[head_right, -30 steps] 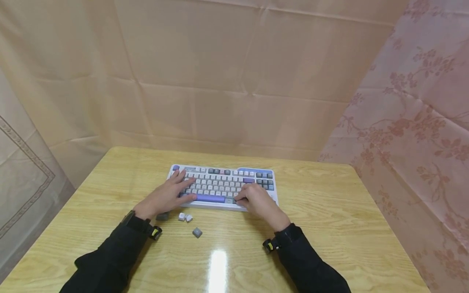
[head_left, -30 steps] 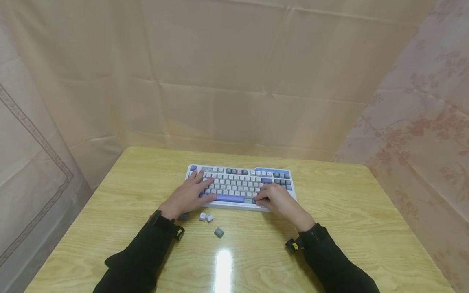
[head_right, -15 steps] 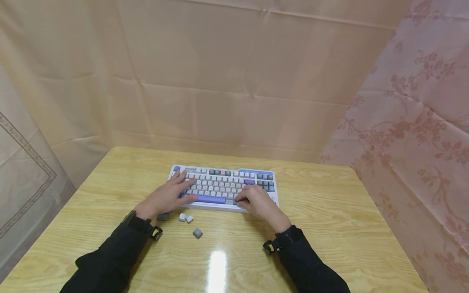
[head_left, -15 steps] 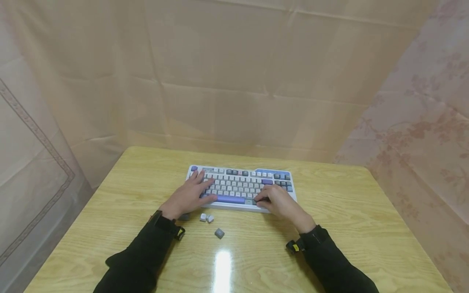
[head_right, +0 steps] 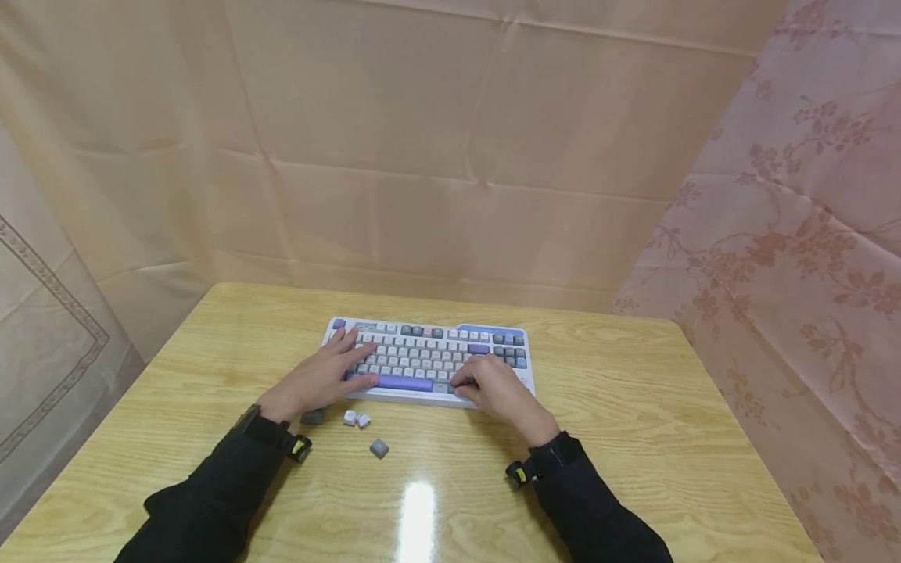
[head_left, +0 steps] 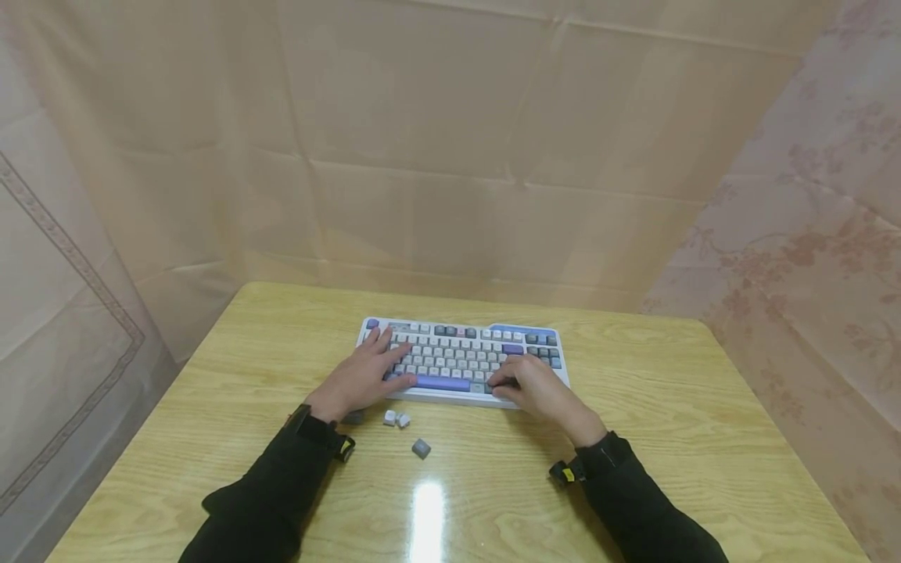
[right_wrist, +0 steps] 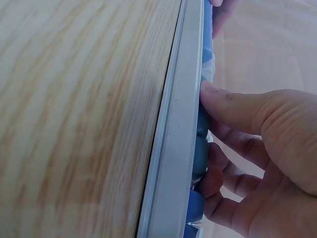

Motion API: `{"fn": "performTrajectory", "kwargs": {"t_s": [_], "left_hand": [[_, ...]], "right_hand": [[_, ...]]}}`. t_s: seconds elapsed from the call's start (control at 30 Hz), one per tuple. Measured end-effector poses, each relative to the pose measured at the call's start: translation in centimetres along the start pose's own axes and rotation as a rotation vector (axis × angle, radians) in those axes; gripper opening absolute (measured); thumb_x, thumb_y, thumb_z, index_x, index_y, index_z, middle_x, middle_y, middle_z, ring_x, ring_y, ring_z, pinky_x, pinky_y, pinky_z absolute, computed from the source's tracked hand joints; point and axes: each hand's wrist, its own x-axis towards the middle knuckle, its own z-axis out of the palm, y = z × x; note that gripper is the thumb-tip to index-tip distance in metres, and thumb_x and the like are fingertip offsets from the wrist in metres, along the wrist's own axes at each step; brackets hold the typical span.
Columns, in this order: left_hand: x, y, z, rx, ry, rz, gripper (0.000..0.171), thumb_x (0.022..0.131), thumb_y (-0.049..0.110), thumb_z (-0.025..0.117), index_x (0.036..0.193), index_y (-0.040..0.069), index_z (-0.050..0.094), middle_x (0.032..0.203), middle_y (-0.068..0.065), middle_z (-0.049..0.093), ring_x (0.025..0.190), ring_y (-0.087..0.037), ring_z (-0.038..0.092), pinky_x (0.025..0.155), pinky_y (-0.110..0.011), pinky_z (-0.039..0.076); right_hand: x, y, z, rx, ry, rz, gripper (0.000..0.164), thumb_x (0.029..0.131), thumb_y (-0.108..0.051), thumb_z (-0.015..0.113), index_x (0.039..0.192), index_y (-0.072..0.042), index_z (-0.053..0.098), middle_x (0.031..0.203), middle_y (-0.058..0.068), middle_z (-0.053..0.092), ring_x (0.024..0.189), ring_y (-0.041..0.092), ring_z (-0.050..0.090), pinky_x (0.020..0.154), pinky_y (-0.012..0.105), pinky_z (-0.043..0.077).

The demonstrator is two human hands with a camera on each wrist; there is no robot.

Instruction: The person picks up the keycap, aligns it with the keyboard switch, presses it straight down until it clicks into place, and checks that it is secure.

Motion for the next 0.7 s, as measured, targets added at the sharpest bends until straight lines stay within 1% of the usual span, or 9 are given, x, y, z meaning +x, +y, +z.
{"fn": "performTrajectory", "kwargs": {"t_s": [0.13, 0.37, 0.6, 0.7], "left_hand": [[0.03, -0.01, 0.04, -0.006, -0.002, -0.002, 0.07, 0.1, 0.053, 0.058, 0.153, 0.007, 0.046, 0.163, -0.028, 0.02, 0.152, -0.046, 0.007, 0.119, -0.06, 0.018], [-0.07, -0.05, 0.03, -0.021, 0.018, 0.032, 0.069, 0.101, 0.049, 0.059, 0.151, 0.003, 0.047, 0.161, -0.032, 0.022, 0.15, -0.05, 0.009, 0.118, -0.061, 0.02], [-0.14, 0.0, -0.03, -0.024, 0.013, 0.033, 0.069, 0.101, 0.048, 0.059, 0.151, 0.003, 0.047, 0.161, -0.032, 0.023, 0.15, -0.05, 0.009, 0.118, -0.061, 0.02], [-0.18, 0.04, -0.07, -0.029, 0.011, 0.032, 0.069, 0.101, 0.048, 0.059, 0.151, 0.003, 0.047, 0.161, -0.032, 0.023, 0.15, -0.05, 0.009, 0.118, -0.061, 0.019]], "right_hand": [[0.01, 0.07, 0.01, -0.008, -0.007, 0.004, 0.011, 0.087, -0.009, 0.08, 0.098, -0.01, 0.08, 0.094, -0.003, 0.073, 0.089, 0.015, 0.067, 0.08, 0.033, 0.056], [0.02, -0.08, -0.06, -0.006, -0.004, 0.006, 0.011, 0.087, -0.008, 0.081, 0.097, -0.009, 0.08, 0.093, -0.002, 0.074, 0.089, 0.017, 0.068, 0.08, 0.034, 0.056], [0.08, -0.29, -0.19, -0.043, -0.011, 0.043, 0.013, 0.087, -0.014, 0.082, 0.099, -0.011, 0.08, 0.093, -0.004, 0.073, 0.088, 0.014, 0.065, 0.079, 0.034, 0.054], [0.08, -0.42, -0.31, -0.047, -0.016, 0.039, 0.015, 0.086, -0.017, 0.083, 0.099, -0.01, 0.08, 0.092, -0.005, 0.071, 0.087, 0.013, 0.064, 0.078, 0.033, 0.054]]}}
